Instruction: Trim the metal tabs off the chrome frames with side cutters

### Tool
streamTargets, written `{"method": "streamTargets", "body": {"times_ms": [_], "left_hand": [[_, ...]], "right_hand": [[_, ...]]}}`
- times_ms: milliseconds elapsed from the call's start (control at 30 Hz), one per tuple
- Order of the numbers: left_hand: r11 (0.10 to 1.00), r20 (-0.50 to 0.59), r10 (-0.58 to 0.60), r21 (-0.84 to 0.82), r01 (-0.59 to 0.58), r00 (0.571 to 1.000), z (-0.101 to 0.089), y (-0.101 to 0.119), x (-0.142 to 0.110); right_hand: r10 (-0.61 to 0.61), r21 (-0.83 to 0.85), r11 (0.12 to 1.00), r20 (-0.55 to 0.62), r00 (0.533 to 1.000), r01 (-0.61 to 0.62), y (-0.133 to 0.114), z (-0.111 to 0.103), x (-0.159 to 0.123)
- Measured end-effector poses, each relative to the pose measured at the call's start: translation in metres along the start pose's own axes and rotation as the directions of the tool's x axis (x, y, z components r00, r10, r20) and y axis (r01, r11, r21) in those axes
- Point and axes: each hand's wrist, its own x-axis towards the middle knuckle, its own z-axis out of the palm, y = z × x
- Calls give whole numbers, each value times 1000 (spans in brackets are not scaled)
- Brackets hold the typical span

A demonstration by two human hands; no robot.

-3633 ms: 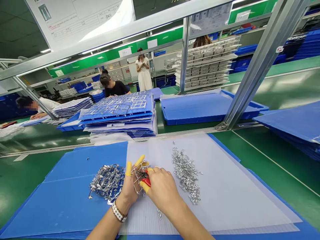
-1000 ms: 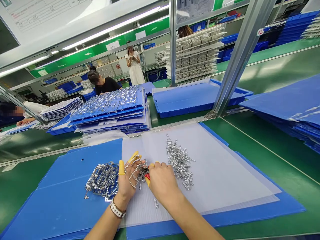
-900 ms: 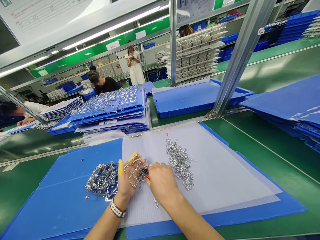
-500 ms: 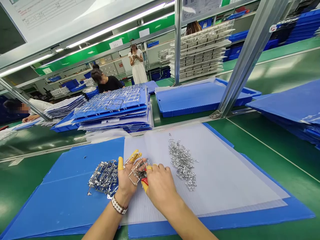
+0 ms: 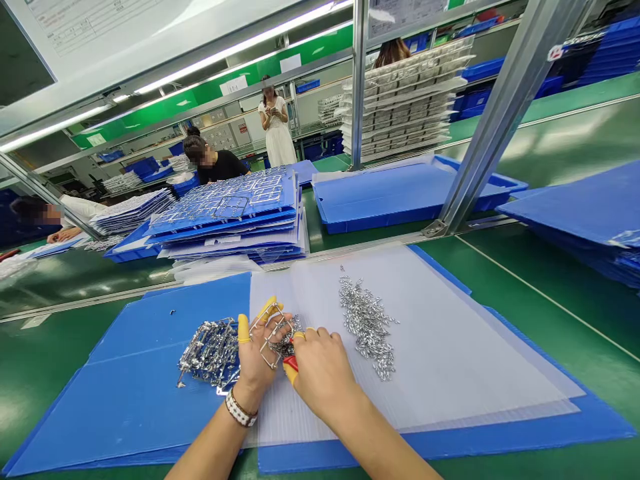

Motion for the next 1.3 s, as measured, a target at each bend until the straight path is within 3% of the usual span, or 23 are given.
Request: {"method": "streamTargets", "body": {"times_ms": [400, 567, 667, 700, 733, 800, 867, 933, 1000, 1100, 1167, 1300], "left_hand": [[997, 14, 30, 64, -31, 999, -4, -2, 2], [991, 76, 46, 124, -55, 996, -4, -3, 4], [926, 233, 108, 329, -183, 966, -4, 15, -7], [850, 323, 146, 442, -286, 935, -5, 27, -13], [704, 430, 196, 564, -432, 881, -8, 42, -19], [206, 615, 212, 731, -650, 759, -18, 75, -29], [-258, 665, 243, 746, -614, 706, -34, 105, -33], [-540, 623, 253, 726, -426, 740, -56, 124, -31], [-667, 533, 191, 687, -290, 824, -77, 132, -24], [-698, 406, 78, 675, -241, 911, -98, 131, -15], [-676, 378, 41, 692, -253, 925, -100, 130, -15], [-673, 396, 64, 695, -254, 916, -87, 128, -32]], "right_hand": [[7, -51, 999, -24, 1000, -8, -3, 0, -2], [88, -29, 995, -122, 989, -93, 26, -1, -16], [146, 23, 989, -178, 973, -144, 56, 5, -35], [154, 42, 988, -193, 969, -149, 67, 8, -43], [159, 62, 987, -208, 965, -149, 76, 12, -51], [170, 103, 983, -234, 957, -150, 91, 21, -66], [183, 143, 978, -246, 952, -151, 100, 29, -76], [186, 182, 973, -247, 951, -143, 101, 36, -81], [175, 215, 969, -242, 954, -123, 97, 41, -81], [148, 258, 962, -244, 958, -83, 86, 44, -76], [145, 301, 952, -261, 954, -63, 81, 44, -74], [192, 430, 901, -279, 941, -56, 76, 35, -78]]}}
